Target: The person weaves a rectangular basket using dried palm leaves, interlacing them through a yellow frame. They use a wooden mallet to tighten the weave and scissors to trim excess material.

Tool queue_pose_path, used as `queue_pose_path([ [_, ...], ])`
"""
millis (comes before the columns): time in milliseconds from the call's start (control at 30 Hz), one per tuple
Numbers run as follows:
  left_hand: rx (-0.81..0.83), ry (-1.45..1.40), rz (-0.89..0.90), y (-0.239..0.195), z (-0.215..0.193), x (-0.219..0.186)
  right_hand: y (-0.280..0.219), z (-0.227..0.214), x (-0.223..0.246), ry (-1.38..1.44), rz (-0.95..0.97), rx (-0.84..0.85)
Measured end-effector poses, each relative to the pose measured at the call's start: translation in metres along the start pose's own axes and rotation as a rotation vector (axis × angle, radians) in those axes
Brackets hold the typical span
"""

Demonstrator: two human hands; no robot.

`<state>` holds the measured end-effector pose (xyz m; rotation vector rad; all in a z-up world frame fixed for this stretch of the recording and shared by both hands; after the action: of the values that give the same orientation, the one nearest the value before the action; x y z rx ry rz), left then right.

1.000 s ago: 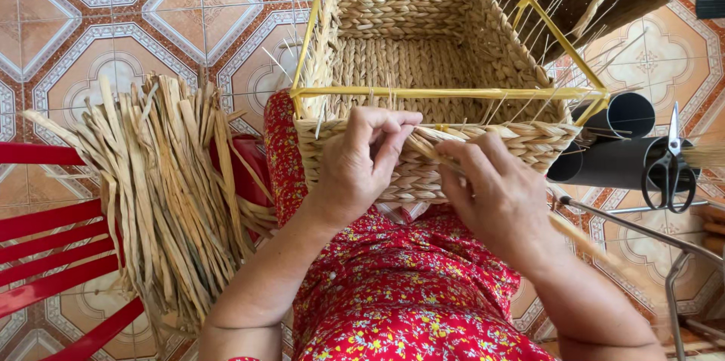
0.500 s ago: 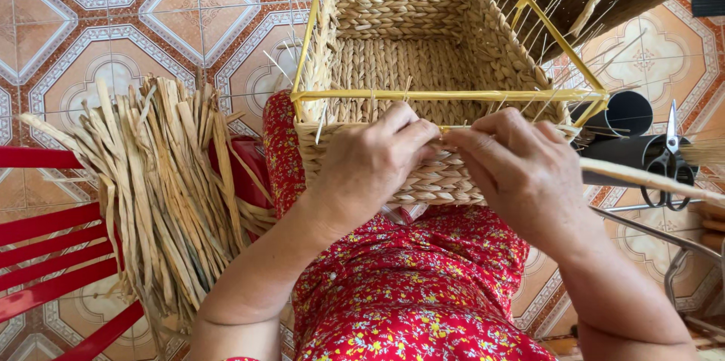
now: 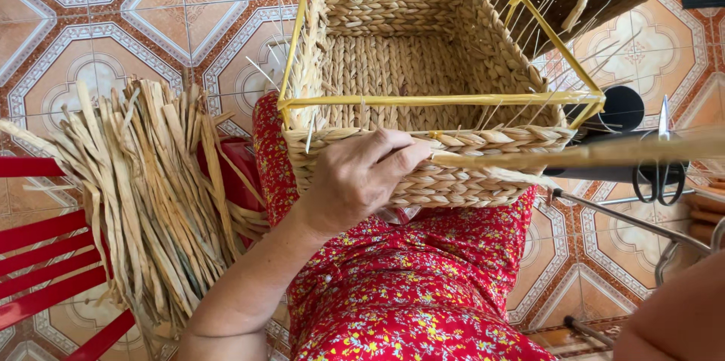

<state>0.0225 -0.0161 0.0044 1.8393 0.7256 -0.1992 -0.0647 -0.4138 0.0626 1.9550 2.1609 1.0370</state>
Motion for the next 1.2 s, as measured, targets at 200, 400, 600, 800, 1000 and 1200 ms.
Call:
queue_pose_path([
  [200,0.055,-0.087,-0.021,0.0,-0.014,0.0,-0.005,0.014,0.033,0.369,-0.094,-0.041],
  [400,0.065,-0.08,0.02,-0.001,-0.016,0.002,0.033,0.041,0.104,0.55,-0.372,0.042],
  [600,0.056,-0.066,0.053,-0.003,-0.013,0.005,0.069,0.072,0.179,0.521,-0.483,-0.043],
  [800,0.062,-0.078,0.042,-0.003,-0.015,0.004,0.053,0.076,0.16,0.49,-0.425,-0.091],
  [1000,0.081,-0.102,0.009,0.0,-0.019,0.002,0.032,0.083,0.139,0.417,-0.396,0.006],
  [1200,0.089,-0.094,0.003,0.002,-0.019,0.001,0.035,0.083,0.152,0.386,-0.354,0.072],
])
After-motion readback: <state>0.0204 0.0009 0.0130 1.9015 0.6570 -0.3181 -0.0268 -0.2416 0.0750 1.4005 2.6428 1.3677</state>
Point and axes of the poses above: each hand's wrist, its own y-axis towards the middle knuckle, its own z-axis out of the palm, x = y × z, the point moved 1 cm from there along y, towards the middle knuckle, and after that the axes turned 15 degrees about -x, right-handed, at the moved point
